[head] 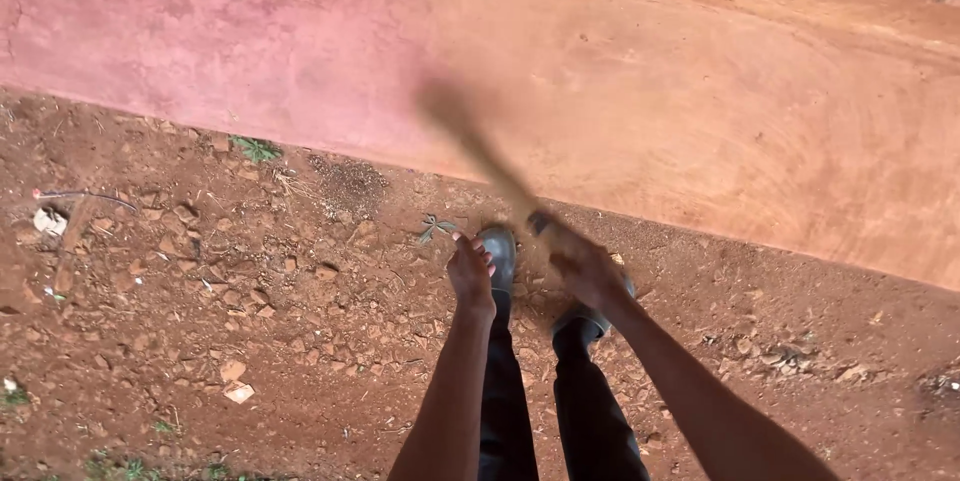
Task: The recorder uses a handheld stick broom to sweep dirt and debris off a building ledge and the ground.
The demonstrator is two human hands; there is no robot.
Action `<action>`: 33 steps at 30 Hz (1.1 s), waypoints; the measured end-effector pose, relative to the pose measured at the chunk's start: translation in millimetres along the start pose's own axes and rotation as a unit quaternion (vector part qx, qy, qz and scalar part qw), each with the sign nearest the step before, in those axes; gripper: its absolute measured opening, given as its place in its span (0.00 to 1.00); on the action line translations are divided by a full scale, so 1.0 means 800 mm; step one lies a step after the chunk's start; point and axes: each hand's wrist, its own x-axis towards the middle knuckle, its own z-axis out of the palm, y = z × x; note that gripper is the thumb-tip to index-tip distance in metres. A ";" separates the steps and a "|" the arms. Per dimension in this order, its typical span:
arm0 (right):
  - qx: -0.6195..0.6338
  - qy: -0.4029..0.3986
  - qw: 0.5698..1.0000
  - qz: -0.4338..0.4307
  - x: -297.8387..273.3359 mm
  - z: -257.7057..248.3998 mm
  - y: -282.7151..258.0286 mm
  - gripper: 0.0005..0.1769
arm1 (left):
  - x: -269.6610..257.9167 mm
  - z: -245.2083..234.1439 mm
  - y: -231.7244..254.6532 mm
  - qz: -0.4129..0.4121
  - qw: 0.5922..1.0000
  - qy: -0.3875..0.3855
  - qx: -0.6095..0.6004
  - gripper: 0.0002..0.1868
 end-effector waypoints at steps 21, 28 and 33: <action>0.418 0.170 0.892 0.017 0.042 0.022 0.118 0.34 | -0.001 0.031 -0.035 0.007 0.999 -0.009 0.047 0.33; 0.102 0.050 0.960 -0.257 0.007 0.006 0.143 0.40 | -0.004 0.047 -0.041 0.019 0.997 -0.015 0.073 0.32; 0.406 0.145 0.886 0.172 0.001 -0.094 0.108 0.29 | -0.045 0.079 -0.004 0.041 0.994 -0.070 0.078 0.31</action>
